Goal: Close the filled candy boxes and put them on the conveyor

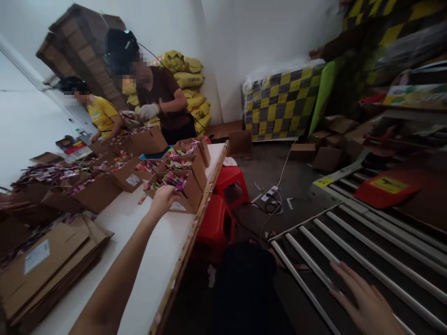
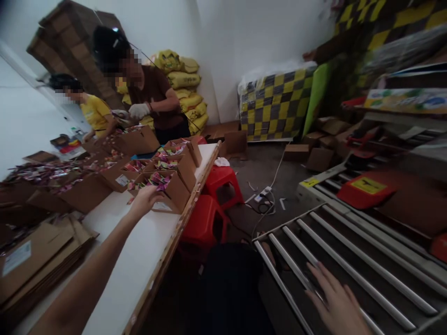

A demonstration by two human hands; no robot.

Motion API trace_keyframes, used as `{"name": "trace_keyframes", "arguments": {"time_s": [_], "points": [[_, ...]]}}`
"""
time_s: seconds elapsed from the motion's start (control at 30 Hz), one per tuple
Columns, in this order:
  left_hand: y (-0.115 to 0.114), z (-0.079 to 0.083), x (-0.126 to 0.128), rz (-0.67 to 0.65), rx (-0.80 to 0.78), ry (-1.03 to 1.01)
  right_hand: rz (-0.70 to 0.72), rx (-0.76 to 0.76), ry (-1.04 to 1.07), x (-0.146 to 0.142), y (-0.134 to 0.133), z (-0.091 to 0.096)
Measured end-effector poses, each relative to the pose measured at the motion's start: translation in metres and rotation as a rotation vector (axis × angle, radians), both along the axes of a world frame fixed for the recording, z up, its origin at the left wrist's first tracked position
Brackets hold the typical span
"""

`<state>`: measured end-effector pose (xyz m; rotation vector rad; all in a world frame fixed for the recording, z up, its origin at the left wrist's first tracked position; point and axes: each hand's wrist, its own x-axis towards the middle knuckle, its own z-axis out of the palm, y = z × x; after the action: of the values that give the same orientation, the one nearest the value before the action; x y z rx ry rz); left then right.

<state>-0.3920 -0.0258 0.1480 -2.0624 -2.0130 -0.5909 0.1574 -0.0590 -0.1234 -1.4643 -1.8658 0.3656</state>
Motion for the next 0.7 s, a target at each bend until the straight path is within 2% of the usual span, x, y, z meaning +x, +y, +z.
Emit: {"name": "trace_keyframes", "arguments": {"time_s": [0.07,0.13,0.23,0.33,0.37,0.43,0.53,0.6,0.67,0.7], "points": [[0.003,0.003,-0.012,-0.045,-0.101,-0.055,0.07,0.018,-0.031,-0.001,-0.009,0.002],[-0.008,0.008,-0.02,-0.038,-0.093,-0.141,0.125,0.04,-0.052,0.004,-0.012,0.011],[-0.045,0.023,-0.024,0.047,-0.026,-0.283,0.168,0.037,-0.054,0.01,-0.014,0.028],[-0.095,0.037,-0.014,0.174,0.048,-0.332,0.181,0.027,0.011,-0.008,-0.017,0.047],[-0.112,0.04,-0.004,0.182,0.061,-0.319,0.2,0.007,0.047,-0.022,-0.02,0.057],[-0.141,0.04,0.025,0.107,0.083,-0.248,0.272,-0.053,0.131,-0.063,-0.03,0.085],[-0.172,0.03,0.085,-0.128,0.059,-0.066,0.431,-0.094,0.287,-0.143,-0.054,0.145],[-0.185,0.023,0.118,-0.248,0.043,0.024,0.595,-0.086,0.398,-0.193,-0.071,0.183],[-0.194,0.016,0.132,-0.292,0.135,0.027,0.711,-0.109,0.486,-0.232,-0.085,0.207],[-0.197,0.014,0.13,-0.264,0.251,-0.012,0.736,-0.127,0.524,-0.244,-0.088,0.213]]}}
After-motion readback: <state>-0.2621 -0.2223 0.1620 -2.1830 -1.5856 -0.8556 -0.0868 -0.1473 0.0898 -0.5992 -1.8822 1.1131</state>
